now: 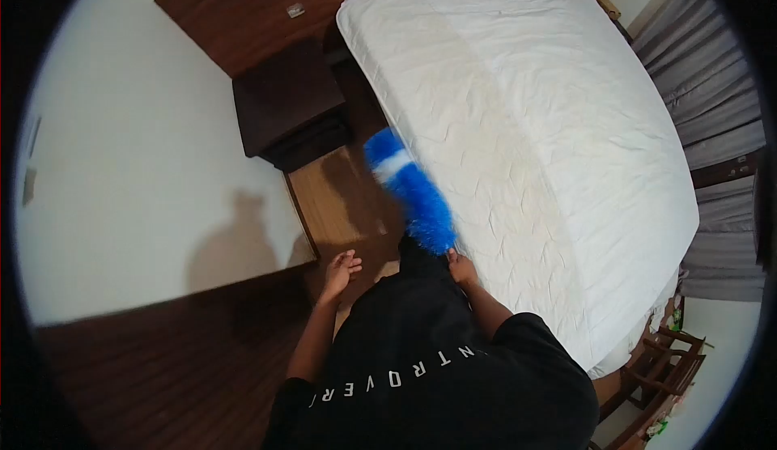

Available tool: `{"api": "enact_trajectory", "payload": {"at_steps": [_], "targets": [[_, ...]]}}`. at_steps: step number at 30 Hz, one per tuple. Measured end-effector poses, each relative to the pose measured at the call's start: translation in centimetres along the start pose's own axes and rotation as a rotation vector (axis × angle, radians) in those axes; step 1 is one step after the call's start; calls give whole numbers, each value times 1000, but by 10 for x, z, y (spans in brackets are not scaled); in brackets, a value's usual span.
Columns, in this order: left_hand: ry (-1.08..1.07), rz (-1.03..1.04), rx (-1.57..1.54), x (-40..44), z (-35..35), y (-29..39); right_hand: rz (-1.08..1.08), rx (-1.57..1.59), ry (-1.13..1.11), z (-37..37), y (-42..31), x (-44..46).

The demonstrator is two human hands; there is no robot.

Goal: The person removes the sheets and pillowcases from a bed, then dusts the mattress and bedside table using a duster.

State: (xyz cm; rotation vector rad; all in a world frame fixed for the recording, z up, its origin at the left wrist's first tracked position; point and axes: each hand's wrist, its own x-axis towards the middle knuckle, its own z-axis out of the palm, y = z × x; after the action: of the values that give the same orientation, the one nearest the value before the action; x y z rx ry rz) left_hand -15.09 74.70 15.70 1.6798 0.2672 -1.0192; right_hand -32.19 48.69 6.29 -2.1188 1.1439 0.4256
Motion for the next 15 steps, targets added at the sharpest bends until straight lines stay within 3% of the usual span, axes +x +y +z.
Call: {"api": "enact_trajectory", "payload": {"at_steps": [1,5,9,13,15], "targets": [[17,-17,-2,6,-1,8,-111,-31,10,-1,-1,11],[-41,-23,92,42,0,36,-158,-58,-39,-80,-66,40],[-66,-17,115,70,20,87,-280,148,292,-141,-84,103],[-103,-37,186,88,54,135,-201,737,606,-190,-98,155],[-122,-65,204,95,69,147,-156,834,582,-191,-114,156]]}}
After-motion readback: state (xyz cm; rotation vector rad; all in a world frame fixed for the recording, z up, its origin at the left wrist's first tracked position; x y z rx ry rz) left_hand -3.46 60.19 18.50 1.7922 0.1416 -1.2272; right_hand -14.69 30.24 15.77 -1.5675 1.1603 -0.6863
